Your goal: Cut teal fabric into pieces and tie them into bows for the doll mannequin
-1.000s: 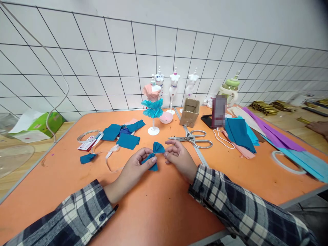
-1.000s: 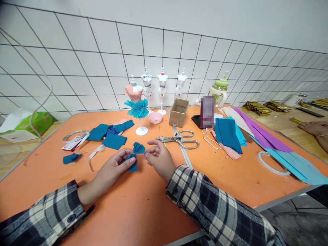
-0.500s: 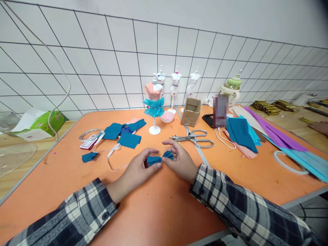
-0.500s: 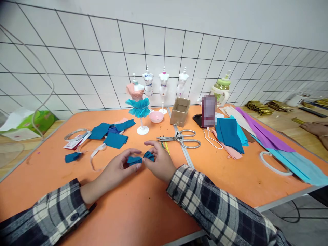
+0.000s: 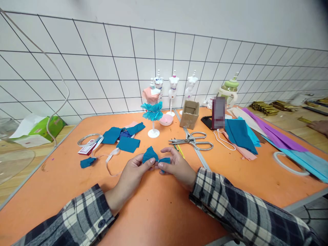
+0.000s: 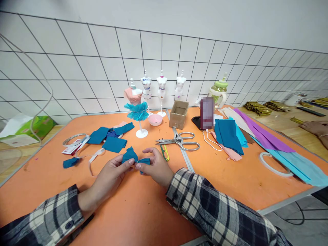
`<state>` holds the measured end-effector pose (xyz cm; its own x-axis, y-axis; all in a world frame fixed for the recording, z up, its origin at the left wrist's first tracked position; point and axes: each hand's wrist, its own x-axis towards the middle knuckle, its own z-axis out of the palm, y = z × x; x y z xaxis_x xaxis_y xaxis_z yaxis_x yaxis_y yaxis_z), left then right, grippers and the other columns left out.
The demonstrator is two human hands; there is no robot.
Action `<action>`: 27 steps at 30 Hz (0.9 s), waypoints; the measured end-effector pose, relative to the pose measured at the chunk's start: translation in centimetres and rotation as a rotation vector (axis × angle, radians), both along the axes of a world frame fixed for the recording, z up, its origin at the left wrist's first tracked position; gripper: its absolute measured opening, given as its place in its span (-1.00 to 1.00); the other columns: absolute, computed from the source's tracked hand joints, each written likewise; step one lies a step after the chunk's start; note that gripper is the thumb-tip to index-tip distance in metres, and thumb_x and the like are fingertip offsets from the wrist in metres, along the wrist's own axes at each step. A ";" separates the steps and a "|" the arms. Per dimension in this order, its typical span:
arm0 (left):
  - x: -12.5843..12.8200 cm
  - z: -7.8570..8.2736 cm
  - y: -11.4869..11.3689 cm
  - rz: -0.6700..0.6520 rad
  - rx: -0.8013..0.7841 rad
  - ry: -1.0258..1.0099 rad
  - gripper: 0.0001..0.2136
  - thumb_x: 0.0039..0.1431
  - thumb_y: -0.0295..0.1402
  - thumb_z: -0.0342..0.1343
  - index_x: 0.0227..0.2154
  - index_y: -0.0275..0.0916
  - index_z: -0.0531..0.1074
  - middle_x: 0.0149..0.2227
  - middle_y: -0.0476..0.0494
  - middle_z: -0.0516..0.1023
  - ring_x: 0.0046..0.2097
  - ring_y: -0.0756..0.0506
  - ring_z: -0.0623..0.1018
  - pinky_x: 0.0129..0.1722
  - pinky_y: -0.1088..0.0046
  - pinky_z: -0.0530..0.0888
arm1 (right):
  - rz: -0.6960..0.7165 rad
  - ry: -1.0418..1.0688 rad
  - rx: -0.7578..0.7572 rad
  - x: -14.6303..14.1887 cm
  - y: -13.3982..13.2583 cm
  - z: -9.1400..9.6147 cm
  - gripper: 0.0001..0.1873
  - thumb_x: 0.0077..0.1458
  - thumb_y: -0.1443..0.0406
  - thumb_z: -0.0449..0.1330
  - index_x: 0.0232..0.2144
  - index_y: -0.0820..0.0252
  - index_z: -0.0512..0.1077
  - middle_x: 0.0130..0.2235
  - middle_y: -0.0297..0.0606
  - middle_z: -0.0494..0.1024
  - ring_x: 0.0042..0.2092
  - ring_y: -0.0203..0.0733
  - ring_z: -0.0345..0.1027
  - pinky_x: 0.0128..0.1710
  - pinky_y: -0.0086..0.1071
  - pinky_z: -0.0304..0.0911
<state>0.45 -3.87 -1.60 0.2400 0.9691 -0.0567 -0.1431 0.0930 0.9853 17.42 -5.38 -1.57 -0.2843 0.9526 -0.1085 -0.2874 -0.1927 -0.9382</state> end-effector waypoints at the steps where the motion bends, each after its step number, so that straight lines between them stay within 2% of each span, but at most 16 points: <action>1: -0.1 0.1 0.1 -0.005 -0.024 -0.065 -0.79 0.03 -0.25 0.31 -0.32 -0.26 0.55 -0.30 -0.15 0.62 -0.23 -0.14 0.58 -0.17 0.33 0.50 | 0.031 -0.062 0.057 0.3 0.2 0.1 -0.43 -0.05 0.15 0.33 -0.06 0.06 0.16 -0.20 -0.27 0.51 -0.15 -0.16 0.47 -0.25 -0.30 0.36; 3: -0.5 0.4 0.3 -0.004 -0.079 -0.190 -0.78 0.05 -0.28 0.29 -0.25 -0.26 0.54 -0.23 -0.18 0.63 -0.19 -0.17 0.59 -0.14 0.29 0.52 | 0.059 -0.274 0.272 1.8 1.1 0.8 -0.47 0.03 0.15 0.25 0.03 0.04 0.20 -0.05 -0.18 0.47 -0.07 -0.10 0.42 -0.19 -0.22 0.37; 4: -0.8 0.5 0.6 0.005 -0.110 -0.231 -0.79 0.05 -0.30 0.28 -0.25 -0.26 0.53 -0.23 -0.19 0.64 -0.20 -0.17 0.60 -0.15 0.29 0.53 | 0.040 -0.451 0.415 3.0 1.8 1.3 -0.52 0.07 0.19 0.22 0.05 0.05 0.24 -0.04 -0.16 0.46 -0.03 -0.07 0.39 -0.14 -0.18 0.36; 5: -1.1 0.6 0.9 0.023 -0.138 -0.255 -0.82 0.06 -0.33 0.28 -0.28 -0.26 0.53 -0.26 -0.17 0.64 -0.24 -0.16 0.61 -0.18 0.29 0.55 | 0.024 -0.695 0.560 4.5 2.6 1.8 -0.58 0.07 0.26 0.21 0.02 0.06 0.32 -0.03 -0.14 0.46 0.03 -0.03 0.34 -0.05 -0.14 0.32; 6: -1.4 0.7 1.2 0.044 -0.161 -0.268 -0.86 0.05 -0.36 0.28 -0.32 -0.26 0.51 -0.31 -0.14 0.64 -0.28 -0.14 0.62 -0.21 0.30 0.56 | -0.028 -0.956 0.661 6.2 3.5 2.3 -0.69 0.06 0.33 0.18 -0.10 0.07 0.42 -0.06 -0.15 0.47 0.04 0.00 0.31 0.03 -0.11 0.25; 7: -1.8 0.7 1.6 0.073 -0.174 -0.275 -0.89 0.04 -0.39 0.29 -0.37 -0.26 0.50 -0.36 -0.10 0.63 -0.32 -0.12 0.62 -0.23 0.31 0.57 | -0.133 -1.187 0.684 8.1 4.3 2.6 -0.74 0.06 0.41 0.12 -0.21 0.07 0.48 -0.11 -0.15 0.48 0.02 0.00 0.31 0.07 -0.09 0.21; 8: -2.1 0.6 2.0 0.101 -0.179 -0.280 -0.89 0.02 -0.41 0.29 -0.40 -0.26 0.48 -0.39 -0.08 0.62 -0.33 -0.11 0.62 -0.24 0.31 0.58 | -0.213 -1.262 0.655 10.0 5.1 2.8 -0.69 0.03 0.46 0.09 -0.20 0.14 0.50 -0.09 -0.07 0.46 0.05 0.07 0.28 0.11 -0.03 0.15; 10: -2.5 0.4 2.6 0.140 -0.182 -0.289 -0.87 -0.01 -0.44 0.30 -0.41 -0.27 0.46 -0.42 -0.07 0.61 -0.33 -0.11 0.63 -0.25 0.31 0.59 | -0.251 -1.429 0.575 13.3 6.2 2.7 -0.49 -0.05 0.48 0.12 0.01 0.20 0.43 -0.05 -0.04 0.45 0.06 0.10 0.26 0.09 -0.06 0.15; 11: -2.6 0.3 2.8 0.150 -0.187 -0.290 -0.87 -0.02 -0.45 0.30 -0.40 -0.27 0.45 -0.42 -0.07 0.61 -0.32 -0.12 0.63 -0.25 0.31 0.59 | -0.201 -1.510 0.536 14.5 6.5 2.4 -0.36 -0.07 0.49 0.13 0.12 0.20 0.35 -0.04 -0.05 0.45 0.05 0.07 0.28 0.07 -0.13 0.18; 14: -2.3 0.2 2.7 0.167 -0.189 -0.286 -0.85 -0.03 -0.44 0.29 -0.40 -0.28 0.43 -0.42 -0.06 0.59 -0.33 -0.12 0.63 -0.28 0.34 0.59 | -0.051 -1.583 0.496 16.5 6.8 1.2 -0.14 -0.08 0.52 0.14 0.30 0.14 0.10 0.02 -0.07 0.45 0.06 0.00 0.31 0.03 -0.26 0.20; 17: -1.9 0.5 2.4 0.158 -0.129 -0.272 -0.83 -0.03 -0.43 0.29 -0.39 -0.26 0.40 -0.42 -0.01 0.56 -0.37 -0.07 0.60 -0.34 0.41 0.56 | -0.043 -1.567 0.458 16.6 7.0 0.4 -0.04 -0.06 0.50 0.14 0.36 0.13 -0.08 0.08 -0.07 0.44 0.08 -0.03 0.32 0.01 -0.31 0.21; 21: -1.6 0.7 2.3 0.155 -0.089 -0.246 -0.77 -0.04 -0.42 0.32 -0.39 -0.24 0.36 -0.47 0.06 0.52 -0.42 0.01 0.56 -0.41 0.55 0.50 | -0.030 -1.563 0.387 16.0 6.8 0.9 -0.03 0.01 0.44 0.14 0.38 0.13 -0.21 0.08 -0.09 0.46 0.05 -0.05 0.36 -0.04 -0.33 0.21; 24: -1.5 0.6 2.5 0.171 -0.074 -0.200 -0.73 -0.03 -0.36 0.36 -0.39 -0.22 0.33 -0.54 0.13 0.46 -0.42 0.03 0.54 -0.37 0.57 0.50 | 0.002 -1.671 0.421 15.4 6.2 1.8 -0.06 0.00 0.32 0.20 0.37 0.18 -0.11 0.02 -0.02 0.49 0.03 0.06 0.36 -0.08 -0.27 0.20; 27: -1.6 0.6 2.7 0.193 -0.047 -0.186 -0.70 -0.04 -0.31 0.37 -0.36 -0.22 0.34 -0.52 0.13 0.48 -0.46 0.06 0.52 -0.39 0.58 0.49 | 0.064 -1.703 0.459 14.3 5.2 2.7 -0.23 0.00 0.22 0.22 0.27 0.18 0.17 -0.09 -0.01 0.51 -0.07 0.06 0.40 -0.14 -0.28 0.20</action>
<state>-1.17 -1.19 -0.99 0.0612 0.9953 -0.0750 -0.3411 0.0915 0.9356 31.76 -0.14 1.10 -0.1860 0.9814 -0.0484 0.9745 0.1779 -0.1368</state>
